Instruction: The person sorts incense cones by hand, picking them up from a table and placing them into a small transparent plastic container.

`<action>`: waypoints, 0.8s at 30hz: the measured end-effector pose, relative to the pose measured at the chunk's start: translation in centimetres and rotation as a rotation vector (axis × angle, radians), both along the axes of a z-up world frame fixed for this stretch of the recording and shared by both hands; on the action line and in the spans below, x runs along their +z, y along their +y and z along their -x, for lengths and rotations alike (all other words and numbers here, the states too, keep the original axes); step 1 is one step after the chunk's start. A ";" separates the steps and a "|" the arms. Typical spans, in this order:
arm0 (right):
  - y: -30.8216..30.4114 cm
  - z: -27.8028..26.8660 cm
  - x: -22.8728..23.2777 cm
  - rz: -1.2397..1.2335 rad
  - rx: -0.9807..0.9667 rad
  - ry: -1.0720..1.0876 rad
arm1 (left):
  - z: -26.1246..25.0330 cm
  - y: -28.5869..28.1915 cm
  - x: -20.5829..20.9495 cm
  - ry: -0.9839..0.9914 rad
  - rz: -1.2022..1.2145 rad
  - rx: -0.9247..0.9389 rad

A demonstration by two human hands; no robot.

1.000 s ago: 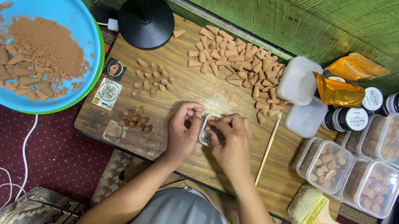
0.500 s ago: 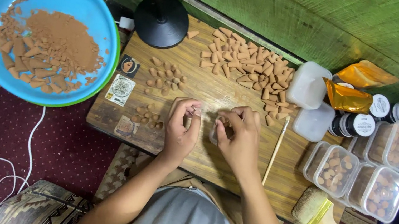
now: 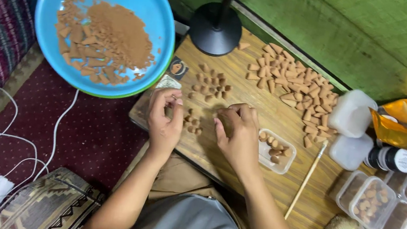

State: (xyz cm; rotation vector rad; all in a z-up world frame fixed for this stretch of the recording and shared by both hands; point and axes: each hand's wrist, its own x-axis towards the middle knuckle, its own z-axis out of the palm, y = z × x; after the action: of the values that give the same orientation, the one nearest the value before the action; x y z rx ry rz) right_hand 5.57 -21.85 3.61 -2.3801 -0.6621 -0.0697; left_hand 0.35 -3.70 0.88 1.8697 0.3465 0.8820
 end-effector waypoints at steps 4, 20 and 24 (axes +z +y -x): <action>2.3 -0.2 -1.2 0.013 0.072 0.018 | 0.7 2.2 0.1 0.010 -0.011 0.023; 5.2 -1.4 -5.9 0.356 0.099 0.200 | 1.8 3.9 -0.8 0.046 -0.008 0.015; 3.4 -1.5 -3.6 0.245 0.041 0.150 | 1.5 2.7 0.1 0.048 0.003 0.015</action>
State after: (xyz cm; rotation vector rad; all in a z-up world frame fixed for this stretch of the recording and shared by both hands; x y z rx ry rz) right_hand 7.02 -18.47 -0.02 -2.5726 -0.6798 0.2182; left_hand -1.14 -0.98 0.95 1.8897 0.3916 0.8475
